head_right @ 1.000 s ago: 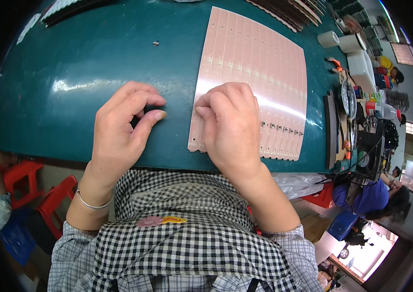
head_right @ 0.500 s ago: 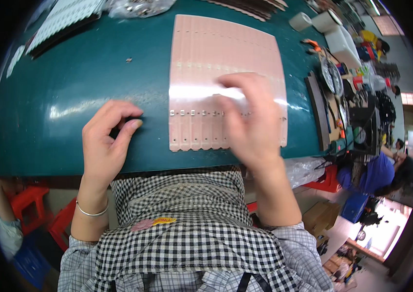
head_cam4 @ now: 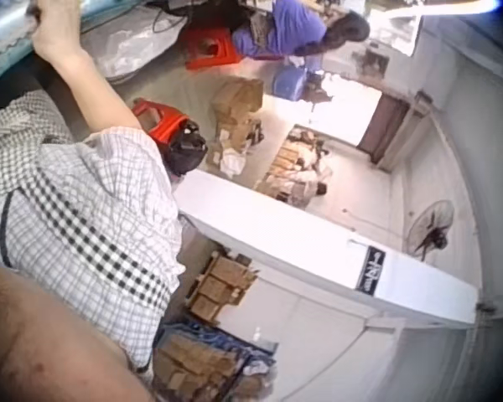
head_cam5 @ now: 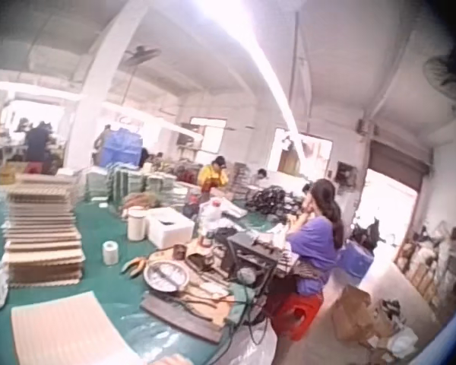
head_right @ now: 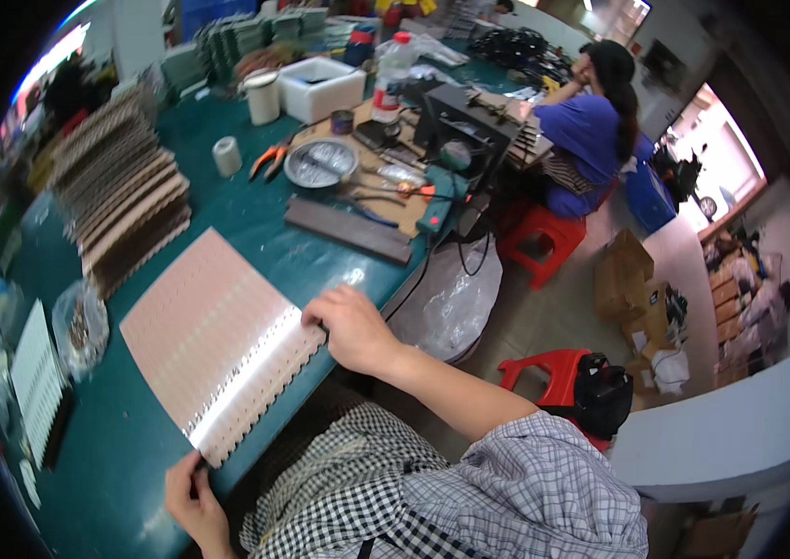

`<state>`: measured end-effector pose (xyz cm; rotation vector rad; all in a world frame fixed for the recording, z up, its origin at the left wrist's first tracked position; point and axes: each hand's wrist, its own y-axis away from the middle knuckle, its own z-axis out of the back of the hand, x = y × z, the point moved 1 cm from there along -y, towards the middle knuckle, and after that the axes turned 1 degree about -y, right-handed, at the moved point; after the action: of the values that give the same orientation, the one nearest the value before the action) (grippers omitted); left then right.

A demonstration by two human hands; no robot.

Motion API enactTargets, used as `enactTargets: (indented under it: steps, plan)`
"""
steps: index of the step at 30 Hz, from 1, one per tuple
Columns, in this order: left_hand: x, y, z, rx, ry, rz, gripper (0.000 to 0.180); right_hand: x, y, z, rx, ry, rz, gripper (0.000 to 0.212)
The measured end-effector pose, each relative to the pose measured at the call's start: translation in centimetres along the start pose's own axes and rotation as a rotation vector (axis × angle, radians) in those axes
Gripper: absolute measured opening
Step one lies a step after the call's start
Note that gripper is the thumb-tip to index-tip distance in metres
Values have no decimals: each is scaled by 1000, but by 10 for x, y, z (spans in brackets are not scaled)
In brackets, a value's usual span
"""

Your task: The person solders components onto an LED circuit board panel using a soldering iron, places the panel onto a stack, and then inserts small components into another circuit board panel by hand.

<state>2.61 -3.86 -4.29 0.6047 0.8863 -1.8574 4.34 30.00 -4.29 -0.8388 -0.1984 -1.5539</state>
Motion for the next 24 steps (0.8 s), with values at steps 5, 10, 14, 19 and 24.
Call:
enactTargets:
  steps: [5, 10, 14, 19, 24]
  plan:
    - [-24, -5, 5, -128, -4, -80, 27, 1, 0, 28, 106, -459, -205, 26]
    - [-34, -22, 24, -364, 41, -210, 22, 22, -12, 46, -32, -659, -34, 18]
    - [-65, -36, 50, -581, 5, -440, 8, 47, -23, 62, -143, -677, 214, 25]
    - [-62, -43, 53, -583, 117, -434, 7, 52, -41, 53, -162, -661, 375, 34]
    - [-61, -46, 57, -591, -89, -378, 16, 62, -49, 45, -137, -739, 379, 26]
